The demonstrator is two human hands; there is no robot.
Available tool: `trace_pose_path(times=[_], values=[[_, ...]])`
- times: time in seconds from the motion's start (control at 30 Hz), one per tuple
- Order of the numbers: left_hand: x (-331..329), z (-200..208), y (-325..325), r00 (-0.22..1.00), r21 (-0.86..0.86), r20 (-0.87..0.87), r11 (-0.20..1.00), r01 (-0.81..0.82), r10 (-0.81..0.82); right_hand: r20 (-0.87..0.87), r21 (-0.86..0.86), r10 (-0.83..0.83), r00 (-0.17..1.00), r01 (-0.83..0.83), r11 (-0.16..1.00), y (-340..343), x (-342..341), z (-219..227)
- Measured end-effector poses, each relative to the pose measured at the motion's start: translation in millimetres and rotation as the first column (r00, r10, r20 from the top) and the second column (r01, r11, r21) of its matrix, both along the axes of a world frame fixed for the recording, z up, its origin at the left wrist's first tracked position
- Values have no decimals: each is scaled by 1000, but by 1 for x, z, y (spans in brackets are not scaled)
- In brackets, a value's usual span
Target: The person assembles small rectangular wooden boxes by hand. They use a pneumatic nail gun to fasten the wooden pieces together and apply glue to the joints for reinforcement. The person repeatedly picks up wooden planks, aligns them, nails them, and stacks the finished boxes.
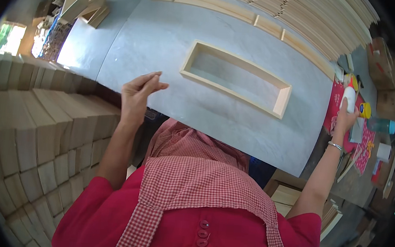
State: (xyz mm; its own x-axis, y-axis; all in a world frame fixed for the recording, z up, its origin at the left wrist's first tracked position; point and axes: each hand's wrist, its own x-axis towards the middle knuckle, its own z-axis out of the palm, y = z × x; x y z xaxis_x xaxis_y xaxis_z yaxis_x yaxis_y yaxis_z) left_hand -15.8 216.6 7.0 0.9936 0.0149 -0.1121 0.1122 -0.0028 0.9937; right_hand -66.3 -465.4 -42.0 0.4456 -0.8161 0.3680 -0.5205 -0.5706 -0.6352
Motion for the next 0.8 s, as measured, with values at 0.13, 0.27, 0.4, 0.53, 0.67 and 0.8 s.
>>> trace_pose_path(times=[0.13, 0.27, 0.4, 0.53, 0.67, 0.8], values=[[-18, 2, -24, 993, -72, -48, 992, 100, -104, 495, 311, -1, 869, -176, 934, 55, -6, 45], [-29, 18, -76, 780, 621, 415, 773, 133, -468, 790, 247, -22, 612, -286, 926, 127, -24, 77], [17, -7, -106, 487, 865, 423, 501, 34, -764, 872, 163, 61, 486, -405, 900, 190, -50, 99], [97, 31, -122, 413, 832, 90, 296, 469, -906, 892, 51, 117, 437, -353, 934, 226, -79, 122], [132, 79, -137, 283, 541, -408, 20, 841, -868, 892, 9, 176, 416, -405, 914, 242, -106, 143], [158, 52, -139, 190, 179, -418, 124, 976, -888, 879, 63, 140, 457, -402, 913, 257, -123, 155]])
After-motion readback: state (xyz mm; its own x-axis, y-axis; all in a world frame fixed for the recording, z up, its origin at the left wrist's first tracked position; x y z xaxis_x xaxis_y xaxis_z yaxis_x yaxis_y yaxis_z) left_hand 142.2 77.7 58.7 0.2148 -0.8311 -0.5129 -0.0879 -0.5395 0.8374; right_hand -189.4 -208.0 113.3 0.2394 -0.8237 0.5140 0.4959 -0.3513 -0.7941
